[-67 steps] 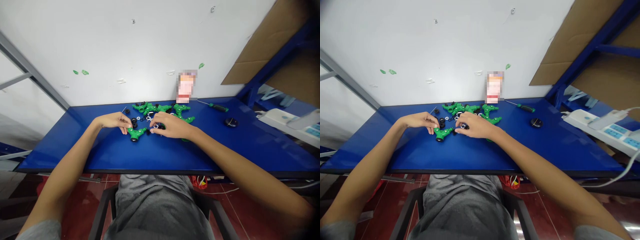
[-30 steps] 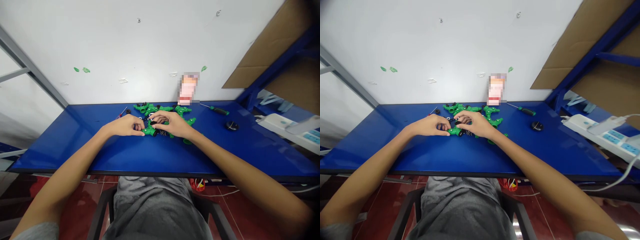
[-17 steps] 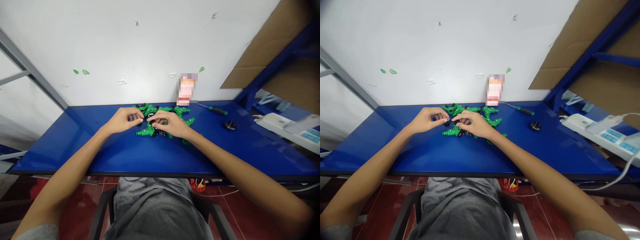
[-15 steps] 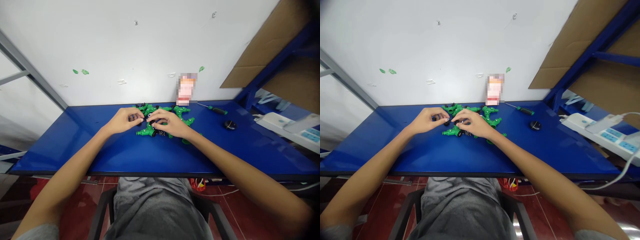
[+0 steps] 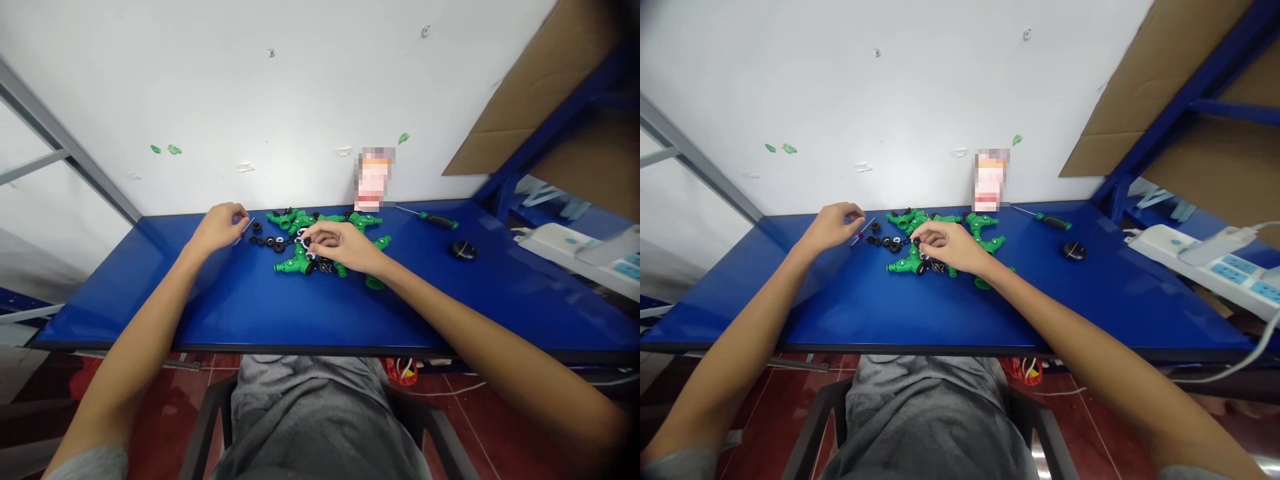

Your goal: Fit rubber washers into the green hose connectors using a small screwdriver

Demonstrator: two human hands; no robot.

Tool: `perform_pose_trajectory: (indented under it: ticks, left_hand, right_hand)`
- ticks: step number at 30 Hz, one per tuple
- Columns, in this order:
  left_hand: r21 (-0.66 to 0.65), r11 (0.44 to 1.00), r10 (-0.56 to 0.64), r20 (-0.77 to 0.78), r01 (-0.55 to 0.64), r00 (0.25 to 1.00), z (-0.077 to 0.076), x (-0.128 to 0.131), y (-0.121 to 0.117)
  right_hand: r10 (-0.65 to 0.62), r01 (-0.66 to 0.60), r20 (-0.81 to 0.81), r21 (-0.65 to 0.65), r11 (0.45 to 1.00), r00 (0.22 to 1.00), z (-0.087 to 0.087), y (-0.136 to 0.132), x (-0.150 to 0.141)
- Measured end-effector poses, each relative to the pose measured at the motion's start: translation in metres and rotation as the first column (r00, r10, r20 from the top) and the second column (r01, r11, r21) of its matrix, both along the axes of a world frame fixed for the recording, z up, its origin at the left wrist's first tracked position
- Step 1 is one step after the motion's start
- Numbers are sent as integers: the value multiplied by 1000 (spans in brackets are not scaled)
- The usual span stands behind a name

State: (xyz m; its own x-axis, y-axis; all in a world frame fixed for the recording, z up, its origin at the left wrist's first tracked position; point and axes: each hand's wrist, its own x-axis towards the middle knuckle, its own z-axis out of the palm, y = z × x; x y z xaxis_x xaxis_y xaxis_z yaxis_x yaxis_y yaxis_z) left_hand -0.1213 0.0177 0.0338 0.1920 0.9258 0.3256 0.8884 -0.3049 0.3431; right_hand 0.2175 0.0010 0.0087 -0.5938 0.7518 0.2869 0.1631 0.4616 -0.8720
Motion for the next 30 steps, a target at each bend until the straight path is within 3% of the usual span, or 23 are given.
perform_pose_trajectory:
  ticks: [4,9,12,15,18,22,25,27,30]
  left_hand:
    - [-177,967,149,-180,-181,972,10,-9,-3]
    - [-316,897,185,-366,-309,912,9,-3,-7]
    - [-322,893,163,-421,-315,892,4,-5,-6]
    - [-309,914,135,-383,-264,914,2,-10,-3]
    - [-241,945,146,-292,-221,945,6,-15,-2]
    - [13,978,210,-104,-210,972,13,-13,-4]
    - [175,966,170,118,-189,978,14,-3,-7]
    - [198,971,63,328,-133,943,13,8,-9]
    - [180,984,-114,626,-1,771,10,23,-11]
  right_hand:
    - [9,-8,-3,60,998,1000,0,2,0]
    - [-65,65,-4,-1,998,998,-3,2,-3]
    - [-85,82,-41,-84,993,996,-1,0,-3]
    - [-71,67,-34,-94,993,997,0,0,-3]
    - [-60,58,-21,-85,995,998,-3,1,-4]
    - [-45,41,-56,-73,996,997,-7,3,-5]
    - [-44,42,-29,-65,997,999,-7,4,-6]
    - [-66,65,-25,-47,997,998,-7,5,-6]
    - [-105,103,-49,-43,994,993,-7,7,-6]
